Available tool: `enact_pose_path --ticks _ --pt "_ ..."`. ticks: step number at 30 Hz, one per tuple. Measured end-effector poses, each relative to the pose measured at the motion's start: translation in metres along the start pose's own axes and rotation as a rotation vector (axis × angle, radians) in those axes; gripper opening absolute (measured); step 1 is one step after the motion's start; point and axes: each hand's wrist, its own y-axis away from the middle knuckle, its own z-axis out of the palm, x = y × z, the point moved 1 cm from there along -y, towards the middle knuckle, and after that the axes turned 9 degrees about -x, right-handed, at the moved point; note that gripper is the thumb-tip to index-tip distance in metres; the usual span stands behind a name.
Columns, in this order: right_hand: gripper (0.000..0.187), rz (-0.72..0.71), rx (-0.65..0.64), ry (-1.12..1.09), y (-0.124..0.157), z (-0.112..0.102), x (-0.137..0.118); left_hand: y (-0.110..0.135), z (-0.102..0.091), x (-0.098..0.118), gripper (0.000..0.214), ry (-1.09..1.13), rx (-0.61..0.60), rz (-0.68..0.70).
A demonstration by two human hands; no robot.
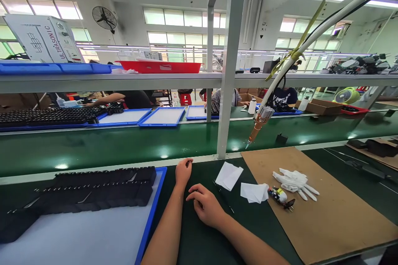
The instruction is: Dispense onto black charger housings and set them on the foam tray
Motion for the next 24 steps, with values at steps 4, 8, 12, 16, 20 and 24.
enact_pose_path --ticks 4,8,12,16,20,24 --pt "0.039 0.012 -0.015 -0.004 0.0005 -0.0008 -0.0016 -0.0002 0.0003 -0.0009 0.024 -0.003 -0.003 -0.009" --pt "0.037 0.009 -0.015 0.002 0.0006 -0.0011 -0.0020 -0.0006 0.0010 -0.0022 0.024 -0.013 0.000 -0.008" --pt "0.038 0.003 -0.015 0.003 0.0006 -0.0011 -0.0007 -0.0005 0.0015 -0.0029 0.024 -0.042 0.012 -0.004" --pt "0.042 0.000 -0.017 0.009 0.0011 0.0002 0.0018 0.0001 0.0002 -0.0022 0.025 -0.096 0.024 -0.001" --pt "0.048 -0.008 -0.013 0.012 0.0008 0.0014 0.0033 0.0006 -0.0003 -0.0011 0.027 -0.176 -0.002 -0.010" --pt "0.043 -0.009 -0.003 0.002 -0.0001 0.0010 0.0013 0.0015 0.0048 0.0003 0.032 -0.284 -0.078 -0.023"
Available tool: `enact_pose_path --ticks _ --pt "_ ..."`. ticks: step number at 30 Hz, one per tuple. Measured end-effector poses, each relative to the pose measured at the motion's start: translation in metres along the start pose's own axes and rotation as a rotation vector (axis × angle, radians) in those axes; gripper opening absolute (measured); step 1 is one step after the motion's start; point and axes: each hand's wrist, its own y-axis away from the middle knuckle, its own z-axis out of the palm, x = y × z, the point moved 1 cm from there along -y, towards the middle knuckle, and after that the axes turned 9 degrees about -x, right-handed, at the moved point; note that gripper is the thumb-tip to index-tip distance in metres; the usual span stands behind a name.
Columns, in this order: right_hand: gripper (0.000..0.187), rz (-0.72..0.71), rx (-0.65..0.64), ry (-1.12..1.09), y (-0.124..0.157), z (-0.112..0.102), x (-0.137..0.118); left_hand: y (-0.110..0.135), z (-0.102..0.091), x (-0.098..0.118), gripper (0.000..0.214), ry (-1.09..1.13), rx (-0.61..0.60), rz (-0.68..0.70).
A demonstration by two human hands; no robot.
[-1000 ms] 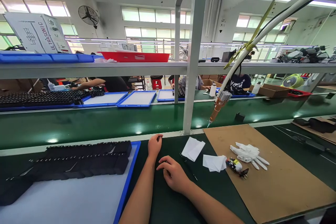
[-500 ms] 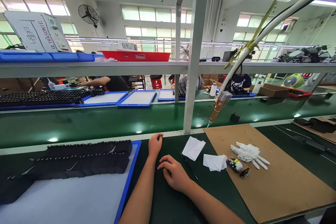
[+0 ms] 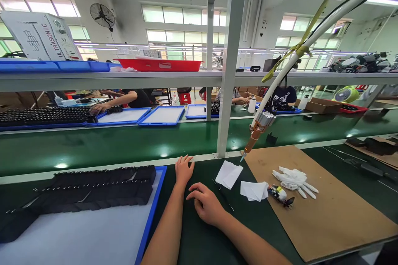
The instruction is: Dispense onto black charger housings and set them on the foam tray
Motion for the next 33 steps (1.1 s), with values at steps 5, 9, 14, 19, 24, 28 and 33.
enact_pose_path --ticks 5,9,14,19,24,28,33 --pt "0.034 0.000 0.006 0.002 0.000 0.000 -0.003 0.000 0.008 0.002 0.048 -0.112 -0.130 -0.006" --pt "0.030 -0.002 0.001 0.022 0.000 0.001 -0.002 -0.002 0.009 0.000 0.046 -0.179 -0.174 -0.009" --pt "0.028 -0.014 -0.008 0.065 0.000 0.005 0.000 -0.003 0.007 -0.001 0.045 -0.232 -0.211 -0.015" --pt "0.024 -0.049 -0.032 0.126 -0.003 0.009 0.007 -0.008 0.007 -0.003 0.048 -0.310 -0.246 -0.043" --pt "0.022 -0.031 -0.040 0.141 -0.005 0.008 0.009 -0.013 0.011 -0.007 0.046 -0.285 -0.225 -0.027" --pt "0.023 -0.040 -0.050 0.153 -0.004 0.009 0.008 -0.012 0.007 -0.010 0.036 -0.062 -0.046 0.031" --pt "0.026 -0.056 -0.061 0.173 -0.003 0.011 0.010 -0.011 -0.004 -0.012 0.040 0.068 0.101 0.044"
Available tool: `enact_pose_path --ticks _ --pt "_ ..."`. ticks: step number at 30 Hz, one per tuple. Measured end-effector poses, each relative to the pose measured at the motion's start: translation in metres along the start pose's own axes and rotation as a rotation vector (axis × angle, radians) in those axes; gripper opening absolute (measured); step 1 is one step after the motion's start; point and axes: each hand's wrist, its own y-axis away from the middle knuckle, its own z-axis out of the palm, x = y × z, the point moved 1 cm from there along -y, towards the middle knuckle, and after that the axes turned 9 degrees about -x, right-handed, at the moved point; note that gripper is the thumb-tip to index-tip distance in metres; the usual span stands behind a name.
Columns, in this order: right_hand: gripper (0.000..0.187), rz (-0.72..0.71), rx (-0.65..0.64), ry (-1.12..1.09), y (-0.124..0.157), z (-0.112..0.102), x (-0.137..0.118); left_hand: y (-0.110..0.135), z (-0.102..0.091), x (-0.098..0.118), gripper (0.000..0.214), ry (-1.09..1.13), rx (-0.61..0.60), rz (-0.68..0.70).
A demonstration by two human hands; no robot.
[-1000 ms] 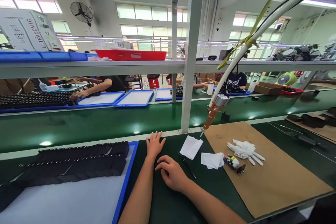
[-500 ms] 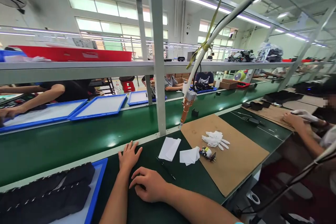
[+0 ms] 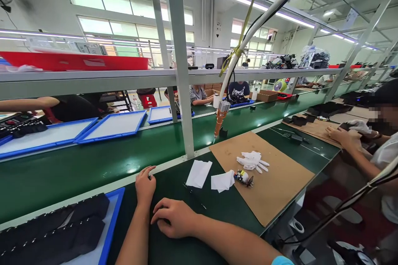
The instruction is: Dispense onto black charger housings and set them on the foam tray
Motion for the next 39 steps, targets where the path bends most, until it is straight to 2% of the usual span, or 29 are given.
enact_pose_path --ticks 15,22,33,39 --pt "0.026 0.004 0.004 -0.025 0.0014 -0.0056 -0.0047 0.0013 -0.0018 0.0055 0.022 0.245 -0.043 -0.070" --pt "0.026 0.002 0.002 -0.029 0.0025 -0.0057 -0.0044 0.0032 -0.0029 0.0082 0.029 0.257 -0.038 -0.077" --pt "0.026 0.014 -0.038 -0.032 0.0015 -0.0059 -0.0036 0.0022 -0.0004 0.0034 0.025 0.228 0.008 -0.095" --pt "0.029 0.095 -0.089 -0.090 0.0045 -0.0091 -0.0026 0.0040 -0.0050 0.0062 0.026 0.262 0.037 -0.099"
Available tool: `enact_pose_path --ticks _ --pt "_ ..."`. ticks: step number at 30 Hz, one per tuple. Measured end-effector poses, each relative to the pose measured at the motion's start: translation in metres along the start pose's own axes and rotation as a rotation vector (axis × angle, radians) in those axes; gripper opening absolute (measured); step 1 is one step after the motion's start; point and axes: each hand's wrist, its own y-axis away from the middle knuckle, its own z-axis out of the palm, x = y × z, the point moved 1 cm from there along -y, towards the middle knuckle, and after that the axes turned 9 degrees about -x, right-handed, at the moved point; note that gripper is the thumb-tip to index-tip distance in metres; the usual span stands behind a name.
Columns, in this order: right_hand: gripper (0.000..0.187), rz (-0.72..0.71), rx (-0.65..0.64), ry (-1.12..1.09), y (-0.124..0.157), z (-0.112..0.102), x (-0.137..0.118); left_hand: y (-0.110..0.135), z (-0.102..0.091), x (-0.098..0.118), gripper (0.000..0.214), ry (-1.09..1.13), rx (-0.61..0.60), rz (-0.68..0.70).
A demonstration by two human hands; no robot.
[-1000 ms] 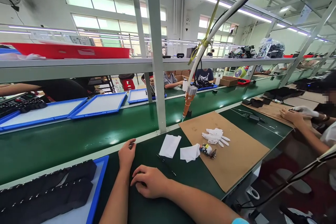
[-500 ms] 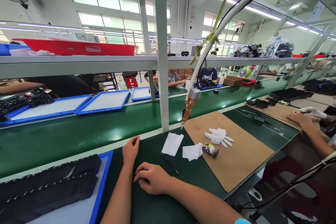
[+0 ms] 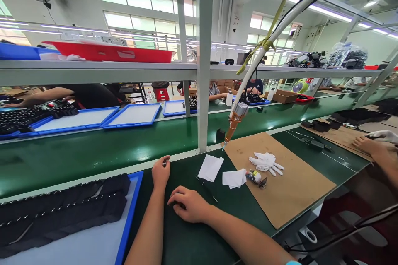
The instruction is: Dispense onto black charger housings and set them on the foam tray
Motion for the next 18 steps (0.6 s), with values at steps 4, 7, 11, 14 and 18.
enact_pose_path --ticks 4,7,11,14,18 --pt "0.032 0.065 -0.077 0.036 -0.003 -0.010 -0.002 0.002 -0.002 0.003 0.026 0.054 0.020 -0.008" --pt "0.037 0.133 -0.179 0.237 -0.023 -0.028 -0.002 0.002 -0.002 0.004 0.027 0.101 0.030 -0.019" --pt "0.038 0.221 -0.262 0.441 -0.078 -0.068 0.014 -0.001 -0.002 0.005 0.027 0.169 0.032 -0.053" --pt "0.033 0.371 -0.319 0.622 -0.127 -0.098 0.039 -0.001 -0.002 0.007 0.027 0.225 0.037 -0.075" --pt "0.036 0.588 -0.435 0.798 -0.178 -0.126 0.071 -0.001 -0.004 0.009 0.025 0.285 0.059 -0.099"
